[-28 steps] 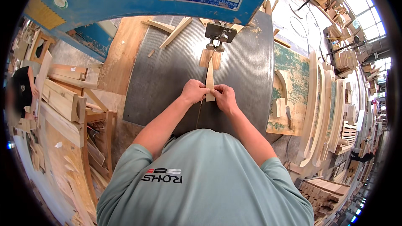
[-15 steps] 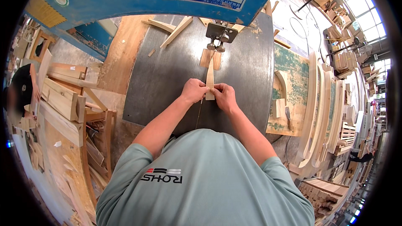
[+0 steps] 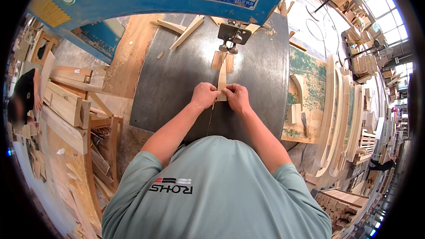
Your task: The person positions small curved wood pieces against a template and then uses a bandsaw to trim the edges of the pieces.
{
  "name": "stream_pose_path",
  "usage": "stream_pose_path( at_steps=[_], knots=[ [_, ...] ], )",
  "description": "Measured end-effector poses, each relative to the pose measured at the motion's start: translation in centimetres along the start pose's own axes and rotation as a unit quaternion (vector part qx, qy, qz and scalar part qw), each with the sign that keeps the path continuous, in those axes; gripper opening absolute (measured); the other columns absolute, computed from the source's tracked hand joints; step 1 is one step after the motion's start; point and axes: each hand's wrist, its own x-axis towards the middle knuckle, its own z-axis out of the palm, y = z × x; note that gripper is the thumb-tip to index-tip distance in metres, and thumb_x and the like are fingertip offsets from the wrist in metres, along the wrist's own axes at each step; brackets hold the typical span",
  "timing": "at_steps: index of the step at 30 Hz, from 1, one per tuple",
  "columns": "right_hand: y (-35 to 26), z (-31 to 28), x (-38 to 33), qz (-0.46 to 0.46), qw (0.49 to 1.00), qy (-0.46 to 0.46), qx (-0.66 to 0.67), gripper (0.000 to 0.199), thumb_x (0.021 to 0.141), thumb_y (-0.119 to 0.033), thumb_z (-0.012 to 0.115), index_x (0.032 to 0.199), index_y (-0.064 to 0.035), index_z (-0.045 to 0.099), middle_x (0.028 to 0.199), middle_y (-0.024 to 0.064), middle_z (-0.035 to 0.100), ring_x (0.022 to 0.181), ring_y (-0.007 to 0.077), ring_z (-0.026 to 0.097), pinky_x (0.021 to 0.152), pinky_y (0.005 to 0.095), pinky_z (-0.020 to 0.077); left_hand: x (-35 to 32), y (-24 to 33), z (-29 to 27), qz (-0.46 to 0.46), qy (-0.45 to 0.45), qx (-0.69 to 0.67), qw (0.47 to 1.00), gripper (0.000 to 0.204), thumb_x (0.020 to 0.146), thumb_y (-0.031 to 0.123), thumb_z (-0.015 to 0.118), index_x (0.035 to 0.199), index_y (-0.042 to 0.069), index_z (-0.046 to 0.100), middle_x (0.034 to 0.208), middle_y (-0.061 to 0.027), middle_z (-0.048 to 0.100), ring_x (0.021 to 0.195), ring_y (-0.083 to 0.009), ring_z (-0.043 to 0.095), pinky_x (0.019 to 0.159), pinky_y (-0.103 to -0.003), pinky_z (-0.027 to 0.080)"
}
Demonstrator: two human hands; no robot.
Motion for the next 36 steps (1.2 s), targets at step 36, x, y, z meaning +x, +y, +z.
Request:
stream_pose_path(
  at_steps=[36],
  knots=[
    [-0.2,-0.1,0.2,-0.036,0.991,0.044,-0.118,0.023,0.087,-0.021,0.073,0.090,0.0020,0.076,0.078,0.0181,0.073,0.069,0.0253,0.070,0.069,0.0377,0.0540,0.0,-0.2,0.9,0.032,0.059,0.113,0.991,0.024,0.083,0.026,0.066,0.079,0.006,0.079,0.065,-0.0111,0.071,0.065,-0.0245,0.072,0.073,-0.038,0.058]
  ],
)
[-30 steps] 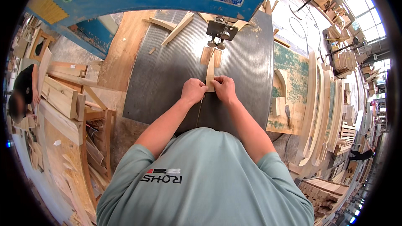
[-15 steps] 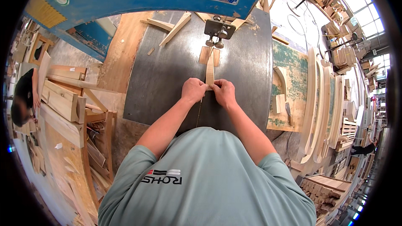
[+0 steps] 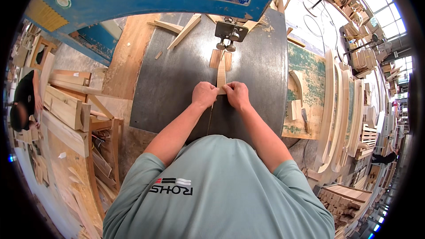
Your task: The person positions small curved wood pieces against a template and then uses a bandsaw to trim the edges of the pieces.
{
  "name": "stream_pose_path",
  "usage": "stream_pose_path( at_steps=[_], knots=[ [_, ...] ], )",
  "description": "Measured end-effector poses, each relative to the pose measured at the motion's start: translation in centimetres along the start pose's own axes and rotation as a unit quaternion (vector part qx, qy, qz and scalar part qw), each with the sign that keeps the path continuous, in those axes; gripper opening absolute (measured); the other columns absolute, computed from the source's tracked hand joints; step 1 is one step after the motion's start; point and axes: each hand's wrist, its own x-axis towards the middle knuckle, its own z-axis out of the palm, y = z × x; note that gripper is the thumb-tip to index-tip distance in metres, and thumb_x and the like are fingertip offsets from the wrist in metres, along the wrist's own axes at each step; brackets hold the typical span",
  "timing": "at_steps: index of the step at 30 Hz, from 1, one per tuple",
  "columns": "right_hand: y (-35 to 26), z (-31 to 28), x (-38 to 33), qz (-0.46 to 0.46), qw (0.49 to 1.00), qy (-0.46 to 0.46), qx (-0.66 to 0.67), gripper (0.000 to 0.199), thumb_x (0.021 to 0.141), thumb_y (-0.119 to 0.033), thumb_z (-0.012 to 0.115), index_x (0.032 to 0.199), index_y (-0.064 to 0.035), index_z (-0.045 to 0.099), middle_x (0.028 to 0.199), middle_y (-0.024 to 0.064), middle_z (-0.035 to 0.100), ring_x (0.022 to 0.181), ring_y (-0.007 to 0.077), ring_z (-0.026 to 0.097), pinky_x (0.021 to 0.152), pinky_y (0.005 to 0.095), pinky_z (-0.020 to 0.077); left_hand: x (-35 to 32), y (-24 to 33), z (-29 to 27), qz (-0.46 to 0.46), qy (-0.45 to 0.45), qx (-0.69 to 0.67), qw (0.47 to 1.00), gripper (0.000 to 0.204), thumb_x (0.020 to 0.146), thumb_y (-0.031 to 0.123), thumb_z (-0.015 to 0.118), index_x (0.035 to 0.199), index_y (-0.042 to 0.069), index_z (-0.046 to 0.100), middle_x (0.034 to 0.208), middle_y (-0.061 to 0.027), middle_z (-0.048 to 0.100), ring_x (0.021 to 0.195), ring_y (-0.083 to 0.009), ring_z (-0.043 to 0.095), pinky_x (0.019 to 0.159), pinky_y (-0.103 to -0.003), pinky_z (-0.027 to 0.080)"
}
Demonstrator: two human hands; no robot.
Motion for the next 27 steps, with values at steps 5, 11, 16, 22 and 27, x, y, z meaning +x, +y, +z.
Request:
stream_pose_path(
  at_steps=[5,11,16,22,27],
  knots=[
    [0.0,0.0,0.4,0.003,1.000,0.004,0.009,0.024,0.086,-0.021,0.074,0.088,0.0024,0.075,0.076,0.0178,0.072,0.068,0.0250,0.070,0.067,0.0376,0.0538,0.5,-0.1,0.1,0.017,0.009,-0.012,1.000,0.023,0.082,0.021,0.068,0.075,0.001,0.075,0.059,-0.0082,0.068,0.051,-0.0158,0.066,0.056,-0.031,0.055],
    [-0.5,-0.3,0.9,0.007,1.000,-0.001,0.017,0.024,0.085,-0.022,0.073,0.086,0.0018,0.076,0.079,0.0212,0.072,0.074,0.0324,0.071,0.072,0.0410,0.0545,1.4,-0.5,0.5,0.026,0.022,-0.011,0.999,0.024,0.082,0.022,0.068,0.075,0.000,0.075,0.060,-0.0086,0.068,0.051,-0.0161,0.066,0.057,-0.031,0.055],
    [-0.4,-0.2,1.7,0.011,1.000,0.003,0.011,0.025,0.085,-0.023,0.074,0.086,0.0025,0.076,0.076,0.0189,0.072,0.069,0.0261,0.070,0.068,0.0386,0.0538,1.7,0.0,0.3,0.000,0.009,-0.043,0.999,0.021,0.083,0.020,0.068,0.080,0.000,0.075,0.061,-0.0088,0.069,0.052,-0.0156,0.066,0.057,-0.031,0.055],
    [-0.4,-0.1,2.4,0.008,1.000,0.004,0.020,0.026,0.086,-0.023,0.074,0.087,0.0023,0.076,0.076,0.0190,0.072,0.068,0.0257,0.069,0.068,0.0385,0.0536,0.6,0.2,0.1,-0.016,0.029,-0.059,0.998,0.023,0.085,0.023,0.065,0.082,0.004,0.075,0.065,-0.0109,0.071,0.061,-0.0217,0.071,0.069,-0.035,0.057],
    [-0.7,-0.2,2.9,0.007,1.000,-0.002,0.007,0.026,0.086,-0.023,0.075,0.088,0.0028,0.076,0.076,0.0177,0.072,0.067,0.0224,0.069,0.066,0.0375,0.0533,-1.1,-2.5,0.0,0.042,0.129,-0.081,0.987,0.020,0.086,0.018,0.068,0.087,-0.002,0.071,0.068,-0.0090,0.070,0.054,-0.0162,0.066,0.056,-0.031,0.053]
  ],
)
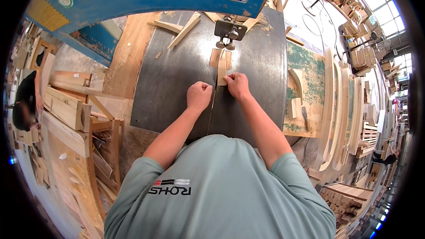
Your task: The person positions small curved wood pieces against a template and then uses a bandsaw to trim the edges of the pieces.
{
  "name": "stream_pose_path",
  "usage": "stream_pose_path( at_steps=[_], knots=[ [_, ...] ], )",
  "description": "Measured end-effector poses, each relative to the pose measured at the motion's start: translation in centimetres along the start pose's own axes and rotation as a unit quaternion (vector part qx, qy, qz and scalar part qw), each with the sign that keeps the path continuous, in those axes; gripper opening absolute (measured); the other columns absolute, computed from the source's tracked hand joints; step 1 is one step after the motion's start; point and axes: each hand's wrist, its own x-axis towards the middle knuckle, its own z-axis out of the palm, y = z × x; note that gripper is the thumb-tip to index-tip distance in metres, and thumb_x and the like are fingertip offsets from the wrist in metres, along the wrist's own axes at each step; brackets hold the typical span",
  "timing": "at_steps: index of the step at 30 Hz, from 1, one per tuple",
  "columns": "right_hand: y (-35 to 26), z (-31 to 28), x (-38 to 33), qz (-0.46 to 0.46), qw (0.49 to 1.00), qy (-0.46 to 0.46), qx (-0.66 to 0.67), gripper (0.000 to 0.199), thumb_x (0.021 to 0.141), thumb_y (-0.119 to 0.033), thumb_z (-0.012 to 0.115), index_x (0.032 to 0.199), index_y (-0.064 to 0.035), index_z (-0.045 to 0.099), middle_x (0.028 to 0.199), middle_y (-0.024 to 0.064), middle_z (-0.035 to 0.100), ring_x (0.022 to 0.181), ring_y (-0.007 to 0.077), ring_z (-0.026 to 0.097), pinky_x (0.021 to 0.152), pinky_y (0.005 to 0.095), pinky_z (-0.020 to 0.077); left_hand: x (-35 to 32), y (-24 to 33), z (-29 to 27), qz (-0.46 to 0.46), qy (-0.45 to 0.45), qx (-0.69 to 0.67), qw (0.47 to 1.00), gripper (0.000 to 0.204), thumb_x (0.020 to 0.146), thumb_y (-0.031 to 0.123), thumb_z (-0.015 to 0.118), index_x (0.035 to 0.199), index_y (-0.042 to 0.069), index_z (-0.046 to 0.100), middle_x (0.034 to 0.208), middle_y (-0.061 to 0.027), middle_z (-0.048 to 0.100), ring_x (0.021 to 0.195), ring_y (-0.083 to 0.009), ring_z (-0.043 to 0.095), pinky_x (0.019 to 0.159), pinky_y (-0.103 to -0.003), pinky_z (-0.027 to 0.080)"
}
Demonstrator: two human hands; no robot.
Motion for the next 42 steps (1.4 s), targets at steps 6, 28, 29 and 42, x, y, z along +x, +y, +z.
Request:
stream_pose_path(
  at_steps=[6,28,29,42],
  knots=[
    [0.8,0.1,1.1,-0.001,1.000,-0.001,0.000,0.026,0.086,-0.024,0.074,0.088,0.0018,0.076,0.077,0.0187,0.072,0.070,0.0260,0.070,0.069,0.0390,0.0534,-3.0,-1.2,-3.7,0.034,0.093,-0.007,0.995,0.023,0.089,0.020,0.070,0.093,-0.002,0.071,0.072,-0.0084,0.069,0.064,-0.0108,0.063,0.063,-0.028,0.051],
    [1.1,0.2,4.2,-0.019,0.999,0.020,-0.017,0.027,0.084,-0.024,0.075,0.086,0.0028,0.075,0.074,0.0194,0.071,0.068,0.0261,0.069,0.066,0.0402,0.0530,-8.0,-7.3,-11.7,0.063,0.268,0.076,0.958,0.028,0.093,0.017,0.068,0.112,-0.003,0.063,0.060,-0.0014,0.051,0.055,-0.0120,0.047,0.058,-0.031,0.044],
    [1.0,0.2,4.3,-0.018,0.999,0.021,-0.020,0.027,0.084,-0.024,0.075,0.086,0.0029,0.076,0.075,0.0196,0.071,0.068,0.0263,0.069,0.066,0.0402,0.0531,-8.0,-7.3,-11.7,0.068,0.267,0.074,0.959,0.028,0.093,0.016,0.068,0.113,-0.003,0.063,0.060,-0.0012,0.051,0.055,-0.0120,0.047,0.058,-0.031,0.044],
    [0.7,0.1,5.6,0.012,1.000,0.013,0.013,0.027,0.084,-0.024,0.075,0.088,0.0032,0.076,0.077,0.0194,0.072,0.071,0.0261,0.070,0.067,0.0399,0.0537,-8.4,-7.9,-11.2,0.105,0.266,0.082,0.955,0.028,0.094,0.015,0.067,0.115,-0.002,0.062,0.060,-0.0019,0.052,0.054,-0.0125,0.048,0.056,-0.032,0.045]
  ],
)
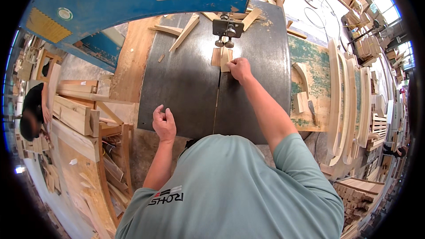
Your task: The person positions small curved wood pieces against a template and then uses a bandsaw to trim the edges of the pieces.
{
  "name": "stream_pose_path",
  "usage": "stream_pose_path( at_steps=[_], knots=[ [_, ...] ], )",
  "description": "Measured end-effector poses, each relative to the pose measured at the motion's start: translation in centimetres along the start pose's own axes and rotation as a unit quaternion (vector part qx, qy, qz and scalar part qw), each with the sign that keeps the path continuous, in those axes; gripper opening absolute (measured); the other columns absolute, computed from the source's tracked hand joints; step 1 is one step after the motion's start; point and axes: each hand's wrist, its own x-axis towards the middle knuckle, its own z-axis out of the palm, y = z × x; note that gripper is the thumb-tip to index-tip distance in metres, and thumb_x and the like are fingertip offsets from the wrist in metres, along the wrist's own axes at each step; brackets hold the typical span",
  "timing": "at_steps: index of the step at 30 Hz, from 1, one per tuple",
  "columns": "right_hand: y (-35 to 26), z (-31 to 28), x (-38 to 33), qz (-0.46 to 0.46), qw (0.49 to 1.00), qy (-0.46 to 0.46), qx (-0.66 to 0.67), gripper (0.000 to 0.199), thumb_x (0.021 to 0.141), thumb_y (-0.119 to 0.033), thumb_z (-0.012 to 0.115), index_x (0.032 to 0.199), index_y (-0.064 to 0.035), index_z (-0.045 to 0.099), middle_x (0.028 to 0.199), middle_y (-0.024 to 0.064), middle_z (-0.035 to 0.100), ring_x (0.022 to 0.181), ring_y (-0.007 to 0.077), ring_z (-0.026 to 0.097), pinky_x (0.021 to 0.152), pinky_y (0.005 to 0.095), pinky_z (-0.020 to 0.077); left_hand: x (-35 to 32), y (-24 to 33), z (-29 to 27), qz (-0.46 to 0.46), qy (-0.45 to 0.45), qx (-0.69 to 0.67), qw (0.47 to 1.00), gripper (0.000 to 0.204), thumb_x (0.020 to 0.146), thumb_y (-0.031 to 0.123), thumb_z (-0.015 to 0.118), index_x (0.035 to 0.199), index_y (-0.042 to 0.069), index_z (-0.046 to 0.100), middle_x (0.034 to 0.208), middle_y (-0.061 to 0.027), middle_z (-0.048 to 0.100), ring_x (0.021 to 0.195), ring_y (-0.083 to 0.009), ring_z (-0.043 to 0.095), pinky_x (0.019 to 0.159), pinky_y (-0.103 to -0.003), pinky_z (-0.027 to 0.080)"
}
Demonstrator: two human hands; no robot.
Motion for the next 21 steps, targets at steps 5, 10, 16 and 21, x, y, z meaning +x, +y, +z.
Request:
stream_pose_path(
  at_steps=[5,10,16,21],
  knots=[
    [0.2,0.3,0.7,-0.016,1.000,0.011,-0.003,0.028,0.083,-0.024,0.075,0.088,0.0038,0.076,0.077,0.0192,0.072,0.070,0.0262,0.069,0.067,0.0398,0.0539,-0.1,-0.1,0.0,-0.001,0.003,-0.001,1.000,0.029,0.094,0.016,0.067,0.116,-0.002,0.062,0.060,-0.0021,0.052,0.053,-0.0125,0.048,0.056,-0.031,0.044],
    [0.3,0.2,1.3,-0.024,0.999,0.007,-0.023,0.028,0.083,-0.024,0.076,0.088,0.0034,0.076,0.078,0.0196,0.072,0.070,0.0264,0.069,0.067,0.0400,0.0536,0.0,0.0,0.1,0.002,0.009,-0.003,1.000,0.029,0.093,0.015,0.067,0.115,-0.002,0.062,0.059,-0.0024,0.052,0.052,-0.0137,0.049,0.055,-0.032,0.045],
    [0.1,0.2,2.1,-0.001,1.000,0.005,-0.015,0.029,0.080,-0.029,0.077,0.086,-0.0003,0.077,0.085,0.0223,0.073,0.083,0.0355,0.072,0.077,0.0417,0.0559,-0.1,0.2,0.2,-0.005,0.004,0.001,1.000,0.030,0.093,0.014,0.067,0.117,-0.003,0.061,0.061,-0.0014,0.051,0.054,-0.0111,0.047,0.055,-0.030,0.044],
    [-0.5,0.0,2.2,0.014,1.000,-0.004,-0.004,0.028,0.081,-0.027,0.078,0.086,-0.0001,0.077,0.084,0.0220,0.073,0.081,0.0339,0.072,0.076,0.0411,0.0557,-0.2,0.0,0.2,0.010,0.003,0.002,1.000,0.031,0.093,0.014,0.066,0.118,-0.003,0.061,0.061,-0.0012,0.051,0.054,-0.0109,0.047,0.056,-0.029,0.043]
  ],
)
